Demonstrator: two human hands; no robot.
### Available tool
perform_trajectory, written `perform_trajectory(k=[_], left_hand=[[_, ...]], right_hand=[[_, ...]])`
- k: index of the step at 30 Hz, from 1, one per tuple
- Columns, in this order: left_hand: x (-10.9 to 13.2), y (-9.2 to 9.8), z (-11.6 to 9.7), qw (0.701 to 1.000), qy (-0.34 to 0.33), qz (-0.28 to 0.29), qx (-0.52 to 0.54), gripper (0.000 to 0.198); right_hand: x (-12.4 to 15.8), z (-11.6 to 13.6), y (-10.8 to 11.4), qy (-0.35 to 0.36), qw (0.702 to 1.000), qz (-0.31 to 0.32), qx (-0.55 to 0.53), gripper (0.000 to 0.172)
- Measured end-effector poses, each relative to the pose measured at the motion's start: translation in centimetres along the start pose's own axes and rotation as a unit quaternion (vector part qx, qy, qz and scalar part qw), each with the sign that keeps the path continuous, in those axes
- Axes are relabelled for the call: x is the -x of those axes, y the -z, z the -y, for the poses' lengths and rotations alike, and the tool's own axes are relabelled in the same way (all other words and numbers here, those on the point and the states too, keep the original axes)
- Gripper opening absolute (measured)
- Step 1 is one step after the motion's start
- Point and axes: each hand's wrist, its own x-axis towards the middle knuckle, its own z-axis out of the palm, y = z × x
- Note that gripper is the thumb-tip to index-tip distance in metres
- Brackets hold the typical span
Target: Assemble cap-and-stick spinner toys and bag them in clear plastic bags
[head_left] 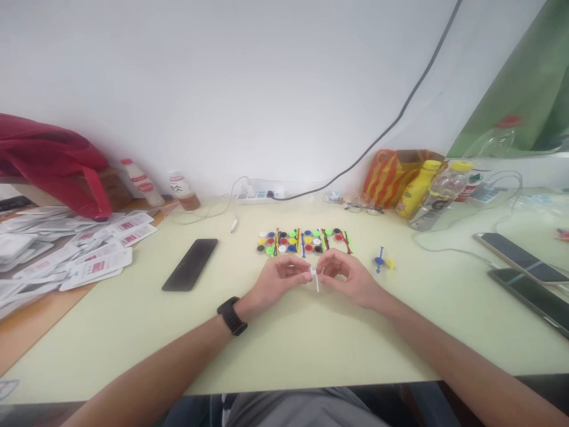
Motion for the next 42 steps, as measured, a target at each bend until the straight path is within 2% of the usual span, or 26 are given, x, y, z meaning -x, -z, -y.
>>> perform_trajectory(k=[6, 11, 13, 15, 17, 18, 20, 21, 23, 26, 28, 30, 38, 40, 42], left_hand=[[0.0, 0.1, 0.2, 1.000, -0.008, -0.010, 0.003, 0.027], [0.0, -0.1, -0.1, 1.000, -0.009, -0.016, 0.001, 0.026], [0.0, -0.1, -0.2, 1.000, -0.011, -0.019, 0.000, 0.026], [0.0, -0.1, -0.2, 1.000, -0.014, -0.020, 0.001, 0.026], [0.0, -0.1, -0.2, 1.000, -0.017, -0.020, 0.001, 0.026], [0.0, -0.1, -0.1, 1.000, -0.017, -0.021, -0.001, 0.026], [0.0, 0.0, -0.1, 1.000, -0.016, -0.023, -0.007, 0.026], [0.0, 0.0, -0.1, 1.000, -0.015, -0.025, -0.010, 0.026], [-0.1, 0.0, -0.1, 0.999, -0.012, -0.029, -0.012, 0.027], [-0.1, 0.0, -0.1, 0.999, -0.014, -0.027, -0.012, 0.026], [0.0, 0.0, 0.0, 1.000, -0.017, -0.020, -0.014, 0.026], [0.0, 0.0, 0.1, 1.000, -0.019, -0.009, -0.017, 0.025], [-0.1, 0.0, 0.2, 1.000, -0.021, -0.004, -0.013, 0.026], [-0.1, 0.0, 0.2, 1.000, -0.020, -0.009, -0.009, 0.026], [0.0, 0.0, 0.2, 1.000, -0.018, -0.013, -0.007, 0.026]], right_hand=[[0.2, -0.5, 0.1, 0.021, 0.999, -0.015, 0.020, 0.026], [0.3, -0.5, 0.0, 0.012, 1.000, -0.025, 0.013, 0.063], [0.4, -0.6, -0.1, 0.003, 1.000, -0.028, -0.001, 0.072], [0.4, -0.6, -0.1, -0.002, 0.999, -0.037, -0.010, 0.061], [0.3, -0.5, 0.2, -0.010, 1.000, -0.015, -0.013, 0.027], [0.3, -0.4, 0.4, -0.014, 1.000, 0.011, -0.016, 0.033], [0.2, -0.4, 0.9, -0.015, 0.998, 0.058, -0.029, 0.063], [0.1, -0.4, 1.1, -0.012, 0.997, 0.066, -0.033, 0.068], [0.0, -0.3, 1.2, -0.011, 0.998, 0.039, -0.038, 0.063], [-0.1, -0.3, 0.9, -0.025, 0.998, 0.001, -0.052, 0.037], [-0.1, -0.3, 0.5, -0.026, 0.998, 0.002, -0.064, 0.027], [-0.1, -0.2, 0.3, -0.020, 0.998, 0.009, -0.058, 0.025], [0.0, -0.5, 0.3, -0.002, 1.000, -0.001, -0.002, 0.025], [0.2, -0.5, 0.2, 0.014, 1.000, -0.013, 0.015, 0.036], [0.3, -0.5, 0.0, 0.022, 0.999, -0.021, 0.020, 0.053]])
